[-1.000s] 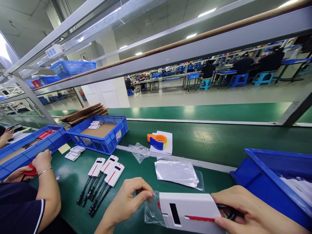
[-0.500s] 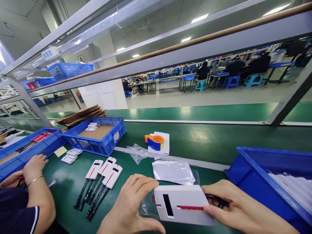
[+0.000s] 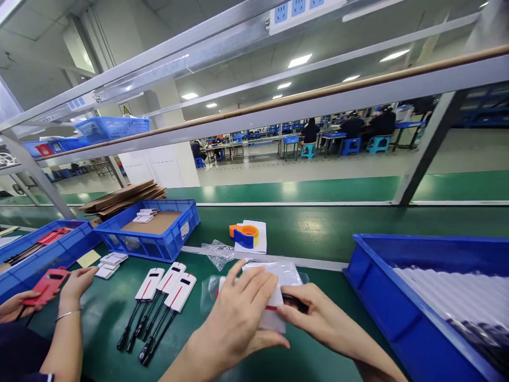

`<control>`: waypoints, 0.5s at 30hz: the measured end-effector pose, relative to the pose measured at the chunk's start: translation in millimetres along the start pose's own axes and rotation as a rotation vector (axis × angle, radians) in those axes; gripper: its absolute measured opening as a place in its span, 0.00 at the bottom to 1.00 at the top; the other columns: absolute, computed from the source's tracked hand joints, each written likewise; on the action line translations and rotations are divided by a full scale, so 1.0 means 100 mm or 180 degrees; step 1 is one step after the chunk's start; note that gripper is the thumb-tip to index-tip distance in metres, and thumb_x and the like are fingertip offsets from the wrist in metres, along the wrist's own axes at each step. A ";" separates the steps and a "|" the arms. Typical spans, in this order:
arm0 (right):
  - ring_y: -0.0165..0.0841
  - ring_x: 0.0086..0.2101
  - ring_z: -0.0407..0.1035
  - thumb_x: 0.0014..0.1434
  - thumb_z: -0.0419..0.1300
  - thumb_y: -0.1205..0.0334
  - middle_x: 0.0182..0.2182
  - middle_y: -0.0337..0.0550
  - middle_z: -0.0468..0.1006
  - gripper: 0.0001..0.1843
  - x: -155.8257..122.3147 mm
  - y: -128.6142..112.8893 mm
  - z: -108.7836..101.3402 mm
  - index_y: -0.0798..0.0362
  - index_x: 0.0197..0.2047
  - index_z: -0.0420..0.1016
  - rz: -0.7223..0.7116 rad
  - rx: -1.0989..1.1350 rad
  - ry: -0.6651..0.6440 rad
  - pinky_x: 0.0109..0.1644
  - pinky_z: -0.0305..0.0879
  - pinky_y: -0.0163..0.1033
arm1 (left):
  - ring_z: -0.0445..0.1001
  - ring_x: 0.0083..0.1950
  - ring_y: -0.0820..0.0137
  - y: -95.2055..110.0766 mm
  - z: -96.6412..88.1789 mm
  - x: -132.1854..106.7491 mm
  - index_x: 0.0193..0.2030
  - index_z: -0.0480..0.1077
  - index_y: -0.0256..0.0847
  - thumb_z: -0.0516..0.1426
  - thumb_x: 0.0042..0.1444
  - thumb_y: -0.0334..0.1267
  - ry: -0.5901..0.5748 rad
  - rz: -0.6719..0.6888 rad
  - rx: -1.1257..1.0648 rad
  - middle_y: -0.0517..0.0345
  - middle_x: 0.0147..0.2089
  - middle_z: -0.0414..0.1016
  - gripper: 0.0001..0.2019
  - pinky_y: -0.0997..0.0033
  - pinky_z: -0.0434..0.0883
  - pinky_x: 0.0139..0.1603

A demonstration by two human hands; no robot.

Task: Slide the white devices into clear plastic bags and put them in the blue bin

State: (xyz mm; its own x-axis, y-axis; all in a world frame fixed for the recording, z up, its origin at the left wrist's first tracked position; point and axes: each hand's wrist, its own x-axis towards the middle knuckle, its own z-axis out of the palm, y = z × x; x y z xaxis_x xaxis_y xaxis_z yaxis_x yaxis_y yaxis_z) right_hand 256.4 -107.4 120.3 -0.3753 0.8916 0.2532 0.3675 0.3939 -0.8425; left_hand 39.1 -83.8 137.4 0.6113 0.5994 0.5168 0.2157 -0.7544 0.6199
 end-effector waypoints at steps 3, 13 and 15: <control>0.28 0.25 0.63 0.70 0.53 0.52 0.24 0.33 0.70 0.17 -0.05 -0.05 0.17 0.50 0.30 0.67 0.0032 -0.0600 0.0782 0.28 0.57 0.33 | 0.47 0.79 0.46 -0.11 0.15 -0.12 0.66 0.68 0.50 0.73 0.49 0.48 0.1548 -0.0692 -0.0542 0.48 0.70 0.68 0.38 0.41 0.43 0.78; 0.33 0.24 0.79 0.77 0.37 0.57 0.28 0.41 0.81 0.23 -0.61 -0.05 0.75 0.57 0.50 0.71 -0.0804 -0.3522 0.1641 0.25 0.70 0.37 | 0.79 0.48 0.65 0.01 0.43 0.06 0.54 0.74 0.39 0.62 0.64 0.48 0.2326 -0.2263 -0.5021 0.49 0.50 0.78 0.18 0.61 0.78 0.54; 0.31 0.25 0.80 0.78 0.37 0.54 0.28 0.38 0.81 0.22 -0.79 0.03 0.80 0.53 0.48 0.69 -0.0608 -0.3193 0.1354 0.23 0.70 0.34 | 0.77 0.42 0.68 0.05 0.45 0.09 0.52 0.77 0.39 0.64 0.60 0.51 0.1988 -0.1921 -0.5306 0.53 0.45 0.77 0.20 0.65 0.78 0.49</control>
State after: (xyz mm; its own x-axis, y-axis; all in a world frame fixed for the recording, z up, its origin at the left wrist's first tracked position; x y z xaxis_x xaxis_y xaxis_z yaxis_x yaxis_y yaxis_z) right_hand 219.0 -194.8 60.1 -0.2471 0.7250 0.6429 0.9299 0.3639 -0.0529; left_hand 80.2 -94.2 118.4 0.3340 0.9386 -0.0871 -0.8316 0.3369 0.4414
